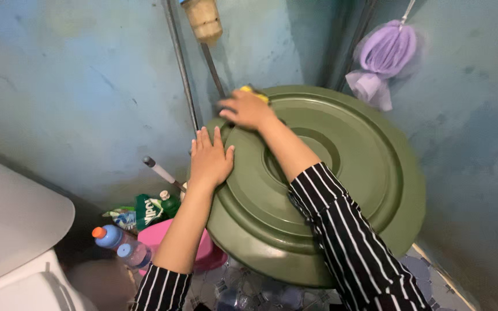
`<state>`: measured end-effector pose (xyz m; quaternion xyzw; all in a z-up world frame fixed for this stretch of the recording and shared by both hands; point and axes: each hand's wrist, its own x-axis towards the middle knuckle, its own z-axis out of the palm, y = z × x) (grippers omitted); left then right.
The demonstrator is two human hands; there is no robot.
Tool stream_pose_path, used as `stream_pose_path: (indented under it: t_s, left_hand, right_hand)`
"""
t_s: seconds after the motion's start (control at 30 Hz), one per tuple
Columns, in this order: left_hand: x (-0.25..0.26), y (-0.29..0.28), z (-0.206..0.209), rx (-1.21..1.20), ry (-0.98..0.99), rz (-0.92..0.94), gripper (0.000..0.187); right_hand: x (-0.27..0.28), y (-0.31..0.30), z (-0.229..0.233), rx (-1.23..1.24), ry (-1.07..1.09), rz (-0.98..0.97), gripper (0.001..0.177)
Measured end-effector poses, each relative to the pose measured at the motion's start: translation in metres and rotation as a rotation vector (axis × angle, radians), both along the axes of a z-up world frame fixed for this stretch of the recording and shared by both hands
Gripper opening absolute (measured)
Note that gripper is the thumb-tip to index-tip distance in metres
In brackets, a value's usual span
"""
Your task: The person wipes a shower head, then uses a cloth to wipe a large green bucket and its lid next to a toilet.
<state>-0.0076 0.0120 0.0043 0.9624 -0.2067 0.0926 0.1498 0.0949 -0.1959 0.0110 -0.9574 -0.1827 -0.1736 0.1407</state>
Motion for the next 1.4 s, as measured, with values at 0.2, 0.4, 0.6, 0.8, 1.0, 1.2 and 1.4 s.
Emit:
stream_pose_path:
  t_s: [0.2, 0.4, 0.6, 0.8, 1.0, 1.2, 1.4]
  left_hand:
    - [-0.005, 0.003, 0.005, -0.017, -0.008, -0.004, 0.074]
    - [-0.004, 0.001, 0.008, -0.007, -0.008, 0.001, 0.075]
    - [-0.004, 0.002, 0.011, 0.005, 0.013, 0.003, 0.074]
    - [0.006, 0.005, 0.003, 0.026, -0.019, -0.050, 0.076]
    - [0.005, 0.006, 0.005, 0.018, -0.005, -0.080, 0.077]
    - [-0.032, 0.002, 0.042, -0.065, -0.055, -0.207, 0.060]
    - [-0.131, -0.013, 0.058, 0.050, 0.035, -0.424, 0.058]
  right_hand:
    - [-0.006, -0.110, 0.016, 0.010, 0.334, -0.696, 0.068]
    - [-0.090, -0.230, 0.033, 0.108, 0.532, -0.777, 0.071]
    - [-0.227, -0.276, 0.019, 0.097, 0.232, -0.462, 0.056]
    - [-0.406, -0.195, 0.041, -0.011, 0.073, -0.617, 0.041]
    - [-0.375, -0.200, 0.047, 0.165, 0.024, -0.615, 0.038]
    - [-0.363, -0.199, 0.036, 0.228, -0.039, -0.680, 0.039]
    - [-0.429, -0.157, 0.031, 0.211, 0.011, -0.731, 0.041]
